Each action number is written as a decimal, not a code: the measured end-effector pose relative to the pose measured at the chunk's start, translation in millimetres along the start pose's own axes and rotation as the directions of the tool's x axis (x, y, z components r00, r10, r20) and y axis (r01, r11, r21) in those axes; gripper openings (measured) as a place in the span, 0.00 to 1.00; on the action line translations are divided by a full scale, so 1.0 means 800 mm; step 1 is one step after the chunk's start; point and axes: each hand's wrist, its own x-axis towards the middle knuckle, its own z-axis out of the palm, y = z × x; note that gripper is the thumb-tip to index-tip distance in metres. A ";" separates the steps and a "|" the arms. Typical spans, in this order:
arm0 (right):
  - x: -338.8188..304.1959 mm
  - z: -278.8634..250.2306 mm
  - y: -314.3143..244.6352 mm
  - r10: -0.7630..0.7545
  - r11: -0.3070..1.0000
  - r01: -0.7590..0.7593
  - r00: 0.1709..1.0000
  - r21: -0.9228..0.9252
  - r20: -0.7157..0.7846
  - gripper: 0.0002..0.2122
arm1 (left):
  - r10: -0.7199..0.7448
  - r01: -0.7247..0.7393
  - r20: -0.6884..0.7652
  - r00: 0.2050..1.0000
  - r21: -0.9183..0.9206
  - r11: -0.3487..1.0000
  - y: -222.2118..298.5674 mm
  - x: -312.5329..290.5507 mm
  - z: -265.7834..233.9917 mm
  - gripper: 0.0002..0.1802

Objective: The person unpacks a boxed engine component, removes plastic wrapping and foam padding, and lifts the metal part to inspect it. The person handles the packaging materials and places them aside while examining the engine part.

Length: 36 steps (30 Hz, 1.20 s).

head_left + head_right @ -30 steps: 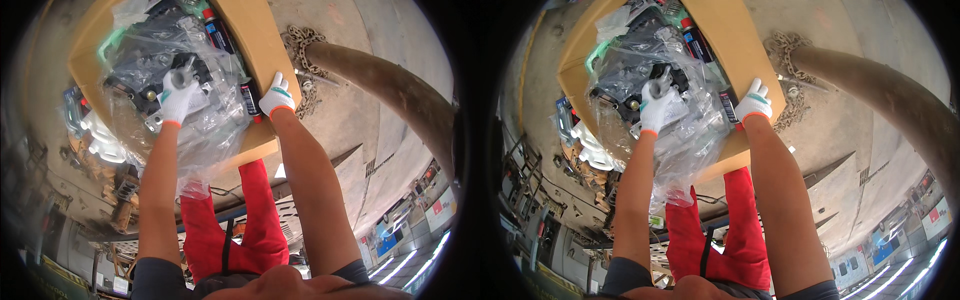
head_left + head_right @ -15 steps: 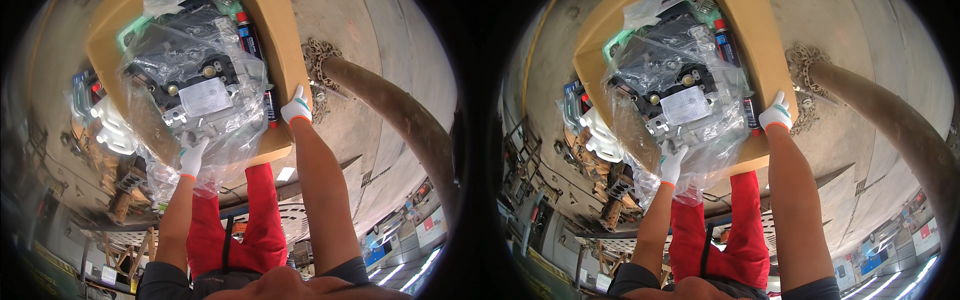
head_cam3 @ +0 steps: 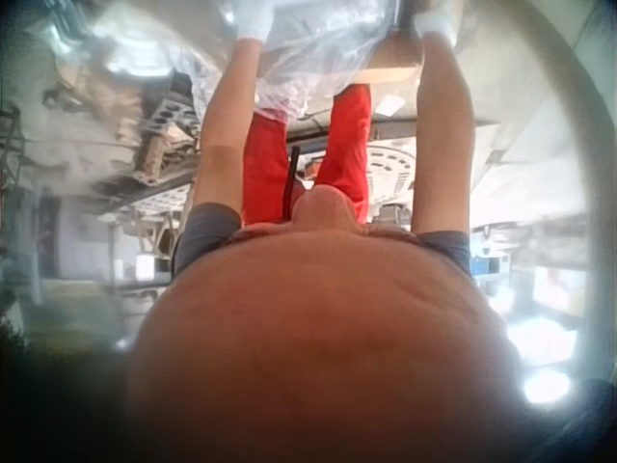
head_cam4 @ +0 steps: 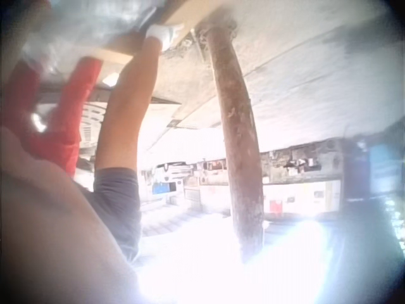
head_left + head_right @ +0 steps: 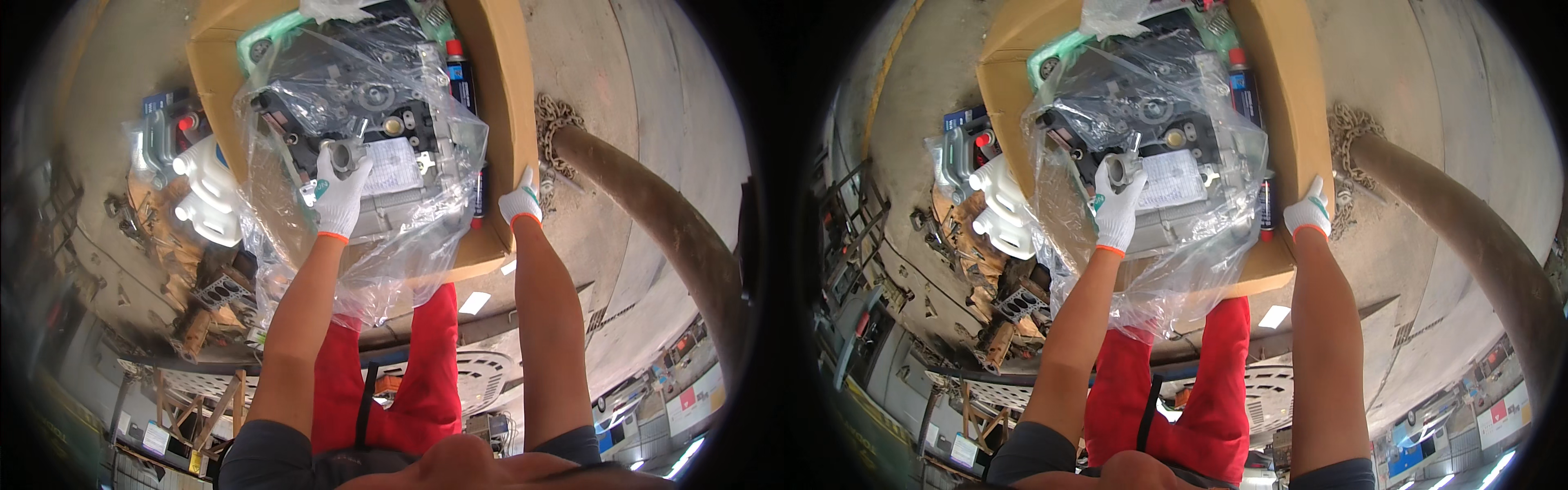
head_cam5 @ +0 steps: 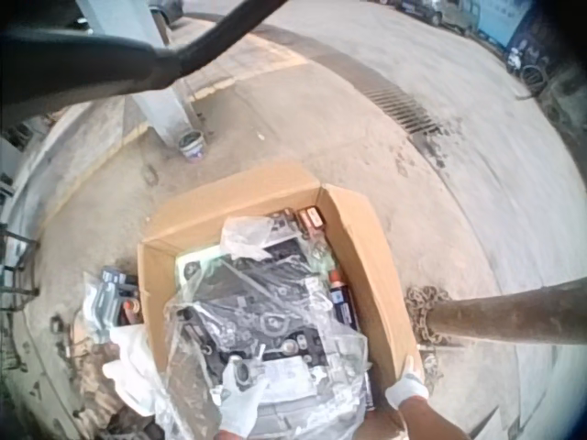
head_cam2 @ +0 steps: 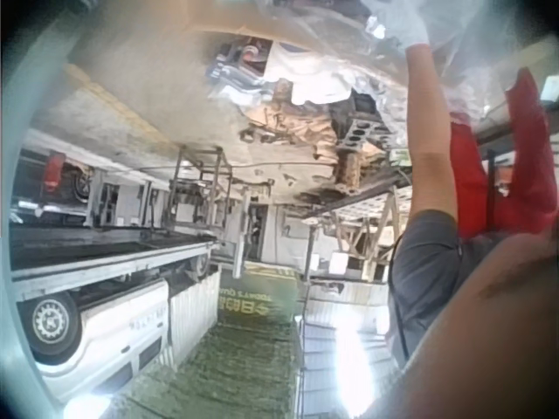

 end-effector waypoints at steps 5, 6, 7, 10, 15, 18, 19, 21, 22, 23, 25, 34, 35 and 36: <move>-0.007 -0.001 -0.006 0.016 1.000 -0.016 1.000 0.013 0.000 0.49 | 0.215 -0.199 -0.051 0.975 0.224 0.954 0.099 0.061 0.000 0.48; -0.006 0.001 -0.003 0.025 0.999 -0.024 1.000 0.021 -0.005 0.49 | 0.255 -0.203 -0.106 0.961 0.356 0.912 0.124 0.070 0.008 0.48; -0.006 0.001 -0.003 0.026 0.999 -0.026 1.000 0.020 -0.009 0.49 | 0.297 -0.250 -0.069 0.952 0.377 0.892 0.133 0.089 0.006 0.50; -0.005 0.005 0.000 0.038 0.999 -0.037 0.999 0.023 -0.021 0.49 | 0.294 -0.234 -0.035 0.955 0.517 0.823 0.179 0.125 0.010 0.53; -0.007 0.002 -0.004 0.011 0.999 -0.010 1.000 0.046 -0.021 0.48 | 0.238 -0.068 -0.143 0.961 0.709 0.702 0.175 0.227 -0.017 0.48; -0.012 -0.005 -0.011 0.010 0.998 -0.009 1.000 0.059 -0.006 0.48 | 0.156 -0.062 -0.104 0.982 0.603 0.796 0.164 0.253 -0.050 0.40; -0.012 -0.006 -0.007 0.024 0.998 -0.023 1.000 0.061 -0.004 0.48 | 0.135 -0.049 -0.115 0.984 0.555 0.830 0.173 0.239 -0.039 0.40; -0.013 -0.006 -0.004 0.033 0.997 -0.034 0.999 0.066 0.004 0.47 | 0.140 -0.091 -0.078 0.987 0.450 0.889 0.173 0.210 -0.037 0.41; -0.013 -0.004 -0.004 0.023 0.998 -0.022 1.000 0.059 -0.012 0.47 | 0.172 -0.148 -0.028 0.985 0.387 0.910 0.161 0.204 -0.043 0.42; -0.012 0.002 -0.002 0.012 0.999 -0.010 1.000 0.051 -0.028 0.47 | 0.207 -0.202 0.018 0.978 0.319 0.926 0.147 0.194 -0.051 0.44; -0.009 0.002 0.003 0.023 0.999 -0.021 0.999 0.048 -0.029 0.46 | 0.200 -0.139 -0.068 0.977 0.506 0.851 0.147 0.132 -0.040 0.54; -0.005 -0.001 0.000 0.017 0.999 -0.018 1.000 0.043 0.017 0.47 | -0.234 0.172 0.157 0.959 0.331 0.928 -0.016 -0.091 -0.070 0.50; -0.002 0.002 0.002 0.009 0.999 -0.009 1.000 0.044 0.010 0.47 | -0.239 0.183 0.143 0.960 0.324 0.928 -0.047 -0.111 -0.076 0.50; 0.000 0.005 0.004 0.005 0.999 -0.005 1.000 0.044 0.006 0.47 | -0.246 0.194 0.133 0.960 0.319 0.928 -0.077 -0.129 -0.080 0.50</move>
